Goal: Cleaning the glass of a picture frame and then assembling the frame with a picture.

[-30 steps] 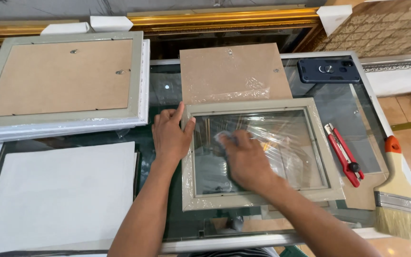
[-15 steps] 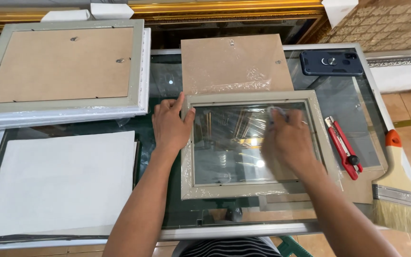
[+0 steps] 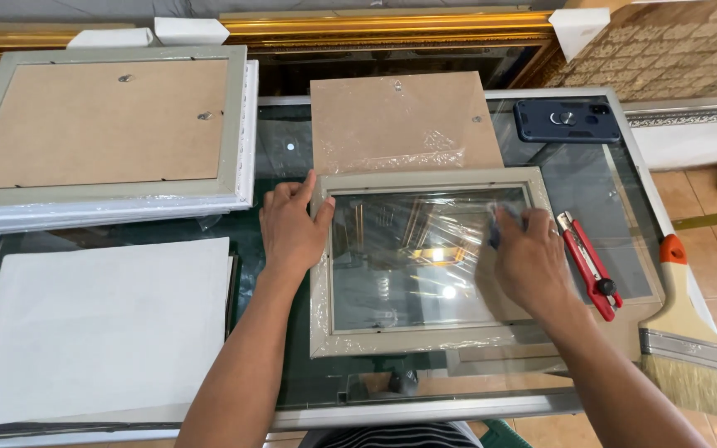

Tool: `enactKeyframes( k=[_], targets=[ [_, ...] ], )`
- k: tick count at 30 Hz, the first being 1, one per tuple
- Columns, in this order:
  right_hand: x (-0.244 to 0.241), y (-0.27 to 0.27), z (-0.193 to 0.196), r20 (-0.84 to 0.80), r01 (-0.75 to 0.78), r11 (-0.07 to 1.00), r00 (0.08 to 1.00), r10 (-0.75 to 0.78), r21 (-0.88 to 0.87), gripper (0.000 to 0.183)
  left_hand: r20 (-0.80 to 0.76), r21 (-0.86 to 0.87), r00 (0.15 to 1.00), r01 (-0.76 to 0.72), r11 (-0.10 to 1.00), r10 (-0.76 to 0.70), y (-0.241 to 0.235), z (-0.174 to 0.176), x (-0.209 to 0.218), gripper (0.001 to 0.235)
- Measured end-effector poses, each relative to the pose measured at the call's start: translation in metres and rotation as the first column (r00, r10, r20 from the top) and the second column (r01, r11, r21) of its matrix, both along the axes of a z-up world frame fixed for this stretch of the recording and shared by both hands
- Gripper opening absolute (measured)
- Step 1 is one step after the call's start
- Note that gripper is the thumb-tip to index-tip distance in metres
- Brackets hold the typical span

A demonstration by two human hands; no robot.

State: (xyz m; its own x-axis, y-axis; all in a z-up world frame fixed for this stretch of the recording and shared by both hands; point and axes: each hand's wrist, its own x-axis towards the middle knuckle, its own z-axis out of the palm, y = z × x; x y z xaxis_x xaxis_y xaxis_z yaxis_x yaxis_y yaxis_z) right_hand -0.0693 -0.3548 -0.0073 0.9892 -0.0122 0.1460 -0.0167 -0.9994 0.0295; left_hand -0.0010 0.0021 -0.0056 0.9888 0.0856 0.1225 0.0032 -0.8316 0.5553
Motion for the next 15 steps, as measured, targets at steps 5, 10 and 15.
enactKeyframes(
  k=[5,10,15],
  targets=[
    [0.011,0.117,0.025,-0.045,-0.164,0.986,0.985,0.165,0.034,0.055,0.015,0.015,1.000,-0.006,1.000,0.006,0.000,-0.003,0.003,0.055],
    [0.007,0.189,0.025,-0.013,-0.471,0.870,0.878,0.478,0.145,0.061,0.067,-0.008,0.998,0.019,1.000,-0.018,0.001,-0.005,0.000,0.054],
    [0.028,0.120,0.019,0.008,-0.251,0.968,0.968,0.251,-0.007,0.060,0.072,0.037,0.997,-0.002,0.999,0.000,0.002,-0.016,0.007,0.054]
  ],
)
